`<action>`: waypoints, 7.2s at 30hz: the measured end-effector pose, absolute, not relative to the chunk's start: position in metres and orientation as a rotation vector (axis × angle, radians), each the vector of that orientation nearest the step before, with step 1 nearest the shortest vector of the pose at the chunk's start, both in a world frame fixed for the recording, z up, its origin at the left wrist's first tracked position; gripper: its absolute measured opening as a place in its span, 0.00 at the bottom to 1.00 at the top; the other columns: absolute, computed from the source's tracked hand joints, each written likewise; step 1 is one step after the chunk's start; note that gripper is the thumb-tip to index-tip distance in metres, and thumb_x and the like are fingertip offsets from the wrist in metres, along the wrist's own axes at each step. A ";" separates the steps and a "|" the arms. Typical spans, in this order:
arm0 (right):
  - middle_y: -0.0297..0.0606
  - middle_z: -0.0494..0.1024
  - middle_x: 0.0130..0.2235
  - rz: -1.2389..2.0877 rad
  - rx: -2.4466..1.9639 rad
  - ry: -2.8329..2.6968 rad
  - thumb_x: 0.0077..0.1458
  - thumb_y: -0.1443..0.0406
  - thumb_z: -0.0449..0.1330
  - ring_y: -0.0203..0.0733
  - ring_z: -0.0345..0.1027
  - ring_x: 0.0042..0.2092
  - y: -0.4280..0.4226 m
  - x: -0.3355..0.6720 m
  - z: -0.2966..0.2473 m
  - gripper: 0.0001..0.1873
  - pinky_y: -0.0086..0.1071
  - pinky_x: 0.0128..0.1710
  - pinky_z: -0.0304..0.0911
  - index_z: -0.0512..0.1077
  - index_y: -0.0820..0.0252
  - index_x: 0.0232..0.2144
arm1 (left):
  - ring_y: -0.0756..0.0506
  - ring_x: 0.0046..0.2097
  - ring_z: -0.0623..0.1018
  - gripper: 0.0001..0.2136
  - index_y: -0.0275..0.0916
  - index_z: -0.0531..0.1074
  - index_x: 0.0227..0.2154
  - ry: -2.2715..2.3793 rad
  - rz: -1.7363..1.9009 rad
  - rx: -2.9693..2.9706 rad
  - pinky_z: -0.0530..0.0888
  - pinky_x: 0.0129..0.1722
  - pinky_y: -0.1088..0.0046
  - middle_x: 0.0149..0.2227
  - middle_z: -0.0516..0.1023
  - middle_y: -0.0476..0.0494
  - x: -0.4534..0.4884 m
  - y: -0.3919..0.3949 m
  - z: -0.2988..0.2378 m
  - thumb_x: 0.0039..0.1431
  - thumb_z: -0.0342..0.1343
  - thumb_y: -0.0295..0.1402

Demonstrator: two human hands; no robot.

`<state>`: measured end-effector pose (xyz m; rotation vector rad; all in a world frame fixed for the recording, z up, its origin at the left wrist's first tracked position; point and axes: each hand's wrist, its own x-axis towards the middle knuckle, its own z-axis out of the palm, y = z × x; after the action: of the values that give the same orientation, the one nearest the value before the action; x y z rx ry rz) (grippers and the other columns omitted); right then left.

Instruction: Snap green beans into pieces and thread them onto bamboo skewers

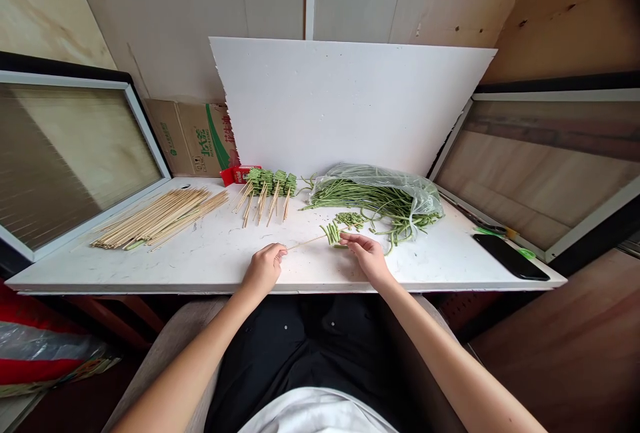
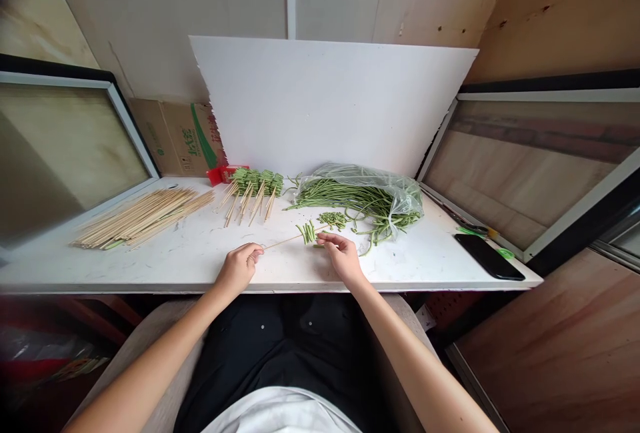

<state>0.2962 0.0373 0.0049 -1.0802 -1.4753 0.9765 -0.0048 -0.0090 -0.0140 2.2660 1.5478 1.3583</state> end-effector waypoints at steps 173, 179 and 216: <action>0.46 0.84 0.43 0.725 -1.110 -1.421 0.55 0.46 0.65 0.52 0.75 0.43 0.061 0.335 0.015 0.23 0.41 0.44 0.67 0.81 0.58 0.39 | 0.45 0.37 0.82 0.17 0.40 0.74 0.36 1.625 1.337 2.249 0.76 0.38 0.71 0.35 0.81 0.44 -0.006 -0.012 -0.016 0.54 0.43 0.16; 0.43 0.83 0.42 0.843 -0.978 -1.379 0.55 0.45 0.64 0.48 0.74 0.45 0.058 0.336 0.018 0.22 0.37 0.43 0.65 0.76 0.58 0.35 | 0.44 0.38 0.81 0.16 0.40 0.74 0.35 1.623 1.309 2.249 0.76 0.38 0.71 0.34 0.80 0.45 -0.005 -0.012 -0.015 0.55 0.45 0.17; 0.42 0.84 0.40 0.917 -0.994 -1.305 0.53 0.47 0.68 0.49 0.74 0.44 0.055 0.332 0.018 0.20 0.39 0.44 0.67 0.81 0.57 0.34 | 0.44 0.38 0.81 0.15 0.40 0.75 0.34 1.645 1.284 2.286 0.75 0.38 0.71 0.34 0.81 0.45 -0.006 -0.014 -0.013 0.55 0.46 0.17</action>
<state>0.3324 0.0550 0.0178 -0.9937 -1.3053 0.9169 -0.0059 -0.0141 -0.0133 2.2863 1.6453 1.2840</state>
